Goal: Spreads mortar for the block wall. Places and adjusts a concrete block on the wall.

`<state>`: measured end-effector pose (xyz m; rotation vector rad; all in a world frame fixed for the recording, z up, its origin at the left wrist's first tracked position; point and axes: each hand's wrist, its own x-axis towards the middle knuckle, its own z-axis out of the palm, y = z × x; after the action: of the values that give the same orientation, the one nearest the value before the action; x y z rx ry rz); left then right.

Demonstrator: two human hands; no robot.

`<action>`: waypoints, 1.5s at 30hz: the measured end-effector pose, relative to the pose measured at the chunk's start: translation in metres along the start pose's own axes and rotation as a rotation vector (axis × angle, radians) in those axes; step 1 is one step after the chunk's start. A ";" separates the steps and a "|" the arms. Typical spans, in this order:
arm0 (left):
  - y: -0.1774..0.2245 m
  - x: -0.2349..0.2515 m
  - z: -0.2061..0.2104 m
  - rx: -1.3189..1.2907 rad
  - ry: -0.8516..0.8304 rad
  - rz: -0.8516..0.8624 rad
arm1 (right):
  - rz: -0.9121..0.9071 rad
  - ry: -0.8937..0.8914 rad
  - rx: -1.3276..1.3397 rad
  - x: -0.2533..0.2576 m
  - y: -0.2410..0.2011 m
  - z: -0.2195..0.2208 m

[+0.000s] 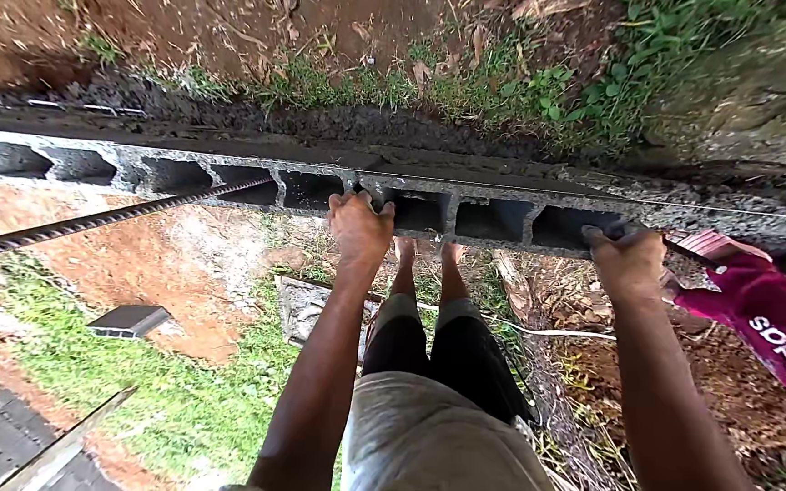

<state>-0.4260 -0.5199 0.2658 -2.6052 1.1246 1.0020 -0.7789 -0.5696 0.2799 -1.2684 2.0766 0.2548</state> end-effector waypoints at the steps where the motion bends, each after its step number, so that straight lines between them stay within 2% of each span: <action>1: 0.000 0.000 0.000 0.009 0.007 -0.001 | 0.002 -0.001 0.001 0.000 -0.001 0.000; 8: 0.001 0.001 0.005 0.038 0.064 0.017 | 0.025 -0.002 -0.025 0.005 -0.003 -0.001; 20: -0.001 0.000 0.005 0.080 0.015 0.087 | -0.011 0.051 0.057 -0.001 0.005 0.003; 45: 0.006 -0.002 0.006 0.139 0.025 0.031 | 0.024 0.029 0.003 0.007 0.004 0.006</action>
<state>-0.4345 -0.5211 0.2626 -2.5047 1.1985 0.8656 -0.7822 -0.5696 0.2702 -1.2525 2.1176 0.2451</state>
